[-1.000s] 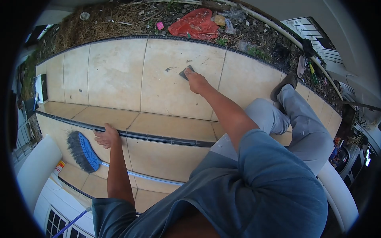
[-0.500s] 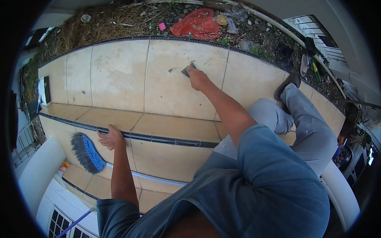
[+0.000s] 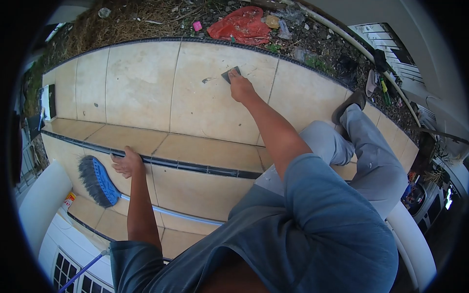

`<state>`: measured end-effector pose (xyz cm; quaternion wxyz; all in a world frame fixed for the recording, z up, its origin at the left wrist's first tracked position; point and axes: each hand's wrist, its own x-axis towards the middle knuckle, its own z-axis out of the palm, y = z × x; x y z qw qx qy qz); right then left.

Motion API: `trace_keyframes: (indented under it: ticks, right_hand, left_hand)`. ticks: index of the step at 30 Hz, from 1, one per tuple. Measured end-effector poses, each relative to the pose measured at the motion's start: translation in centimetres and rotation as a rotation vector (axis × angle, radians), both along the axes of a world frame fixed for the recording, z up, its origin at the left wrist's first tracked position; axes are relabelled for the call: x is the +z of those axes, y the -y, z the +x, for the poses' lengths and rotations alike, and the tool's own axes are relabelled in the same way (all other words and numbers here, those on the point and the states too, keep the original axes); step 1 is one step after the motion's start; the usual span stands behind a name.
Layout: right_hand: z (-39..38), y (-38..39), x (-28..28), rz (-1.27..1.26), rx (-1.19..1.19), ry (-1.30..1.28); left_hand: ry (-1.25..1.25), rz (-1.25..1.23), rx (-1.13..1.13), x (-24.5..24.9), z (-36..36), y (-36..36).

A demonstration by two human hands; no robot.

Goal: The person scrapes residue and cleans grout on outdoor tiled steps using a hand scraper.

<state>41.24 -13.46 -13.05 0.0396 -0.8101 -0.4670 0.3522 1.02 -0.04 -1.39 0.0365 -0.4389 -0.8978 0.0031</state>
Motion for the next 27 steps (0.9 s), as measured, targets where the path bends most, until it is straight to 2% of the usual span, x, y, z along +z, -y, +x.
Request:
trace_keyframes:
  ticks: [4, 10, 13, 19, 25, 27]
  right_hand:
    - [-0.3, 1.0, 1.1, -0.090, 0.020, -0.007]
    - [0.8, -0.3, 0.3, -0.028, 0.024, 0.009]
    - [0.1, 1.6, 0.6, -0.074, 0.021, 0.006]
    - [0.5, 0.8, 1.1, -0.099, 0.021, 0.000]
    - [0.6, 0.5, -0.6, 0.019, -0.013, 0.044]
    - [0.6, 0.7, 0.2, -0.037, 0.003, 0.040]
  left_hand:
    - [0.044, 0.008, 0.023, 1.0, 0.8, 0.0]
    - [-0.016, 0.004, 0.000, 0.0, -0.2, 0.0]
    - [0.030, -0.018, 0.033, 1.2, 0.8, -0.1]
    - [-0.029, 0.023, -0.002, -0.1, -0.3, -0.1]
    - [0.016, 0.011, -0.016, 0.3, -0.3, 0.0]
    - [0.007, 0.008, -0.008, 0.7, 0.0, 0.2]
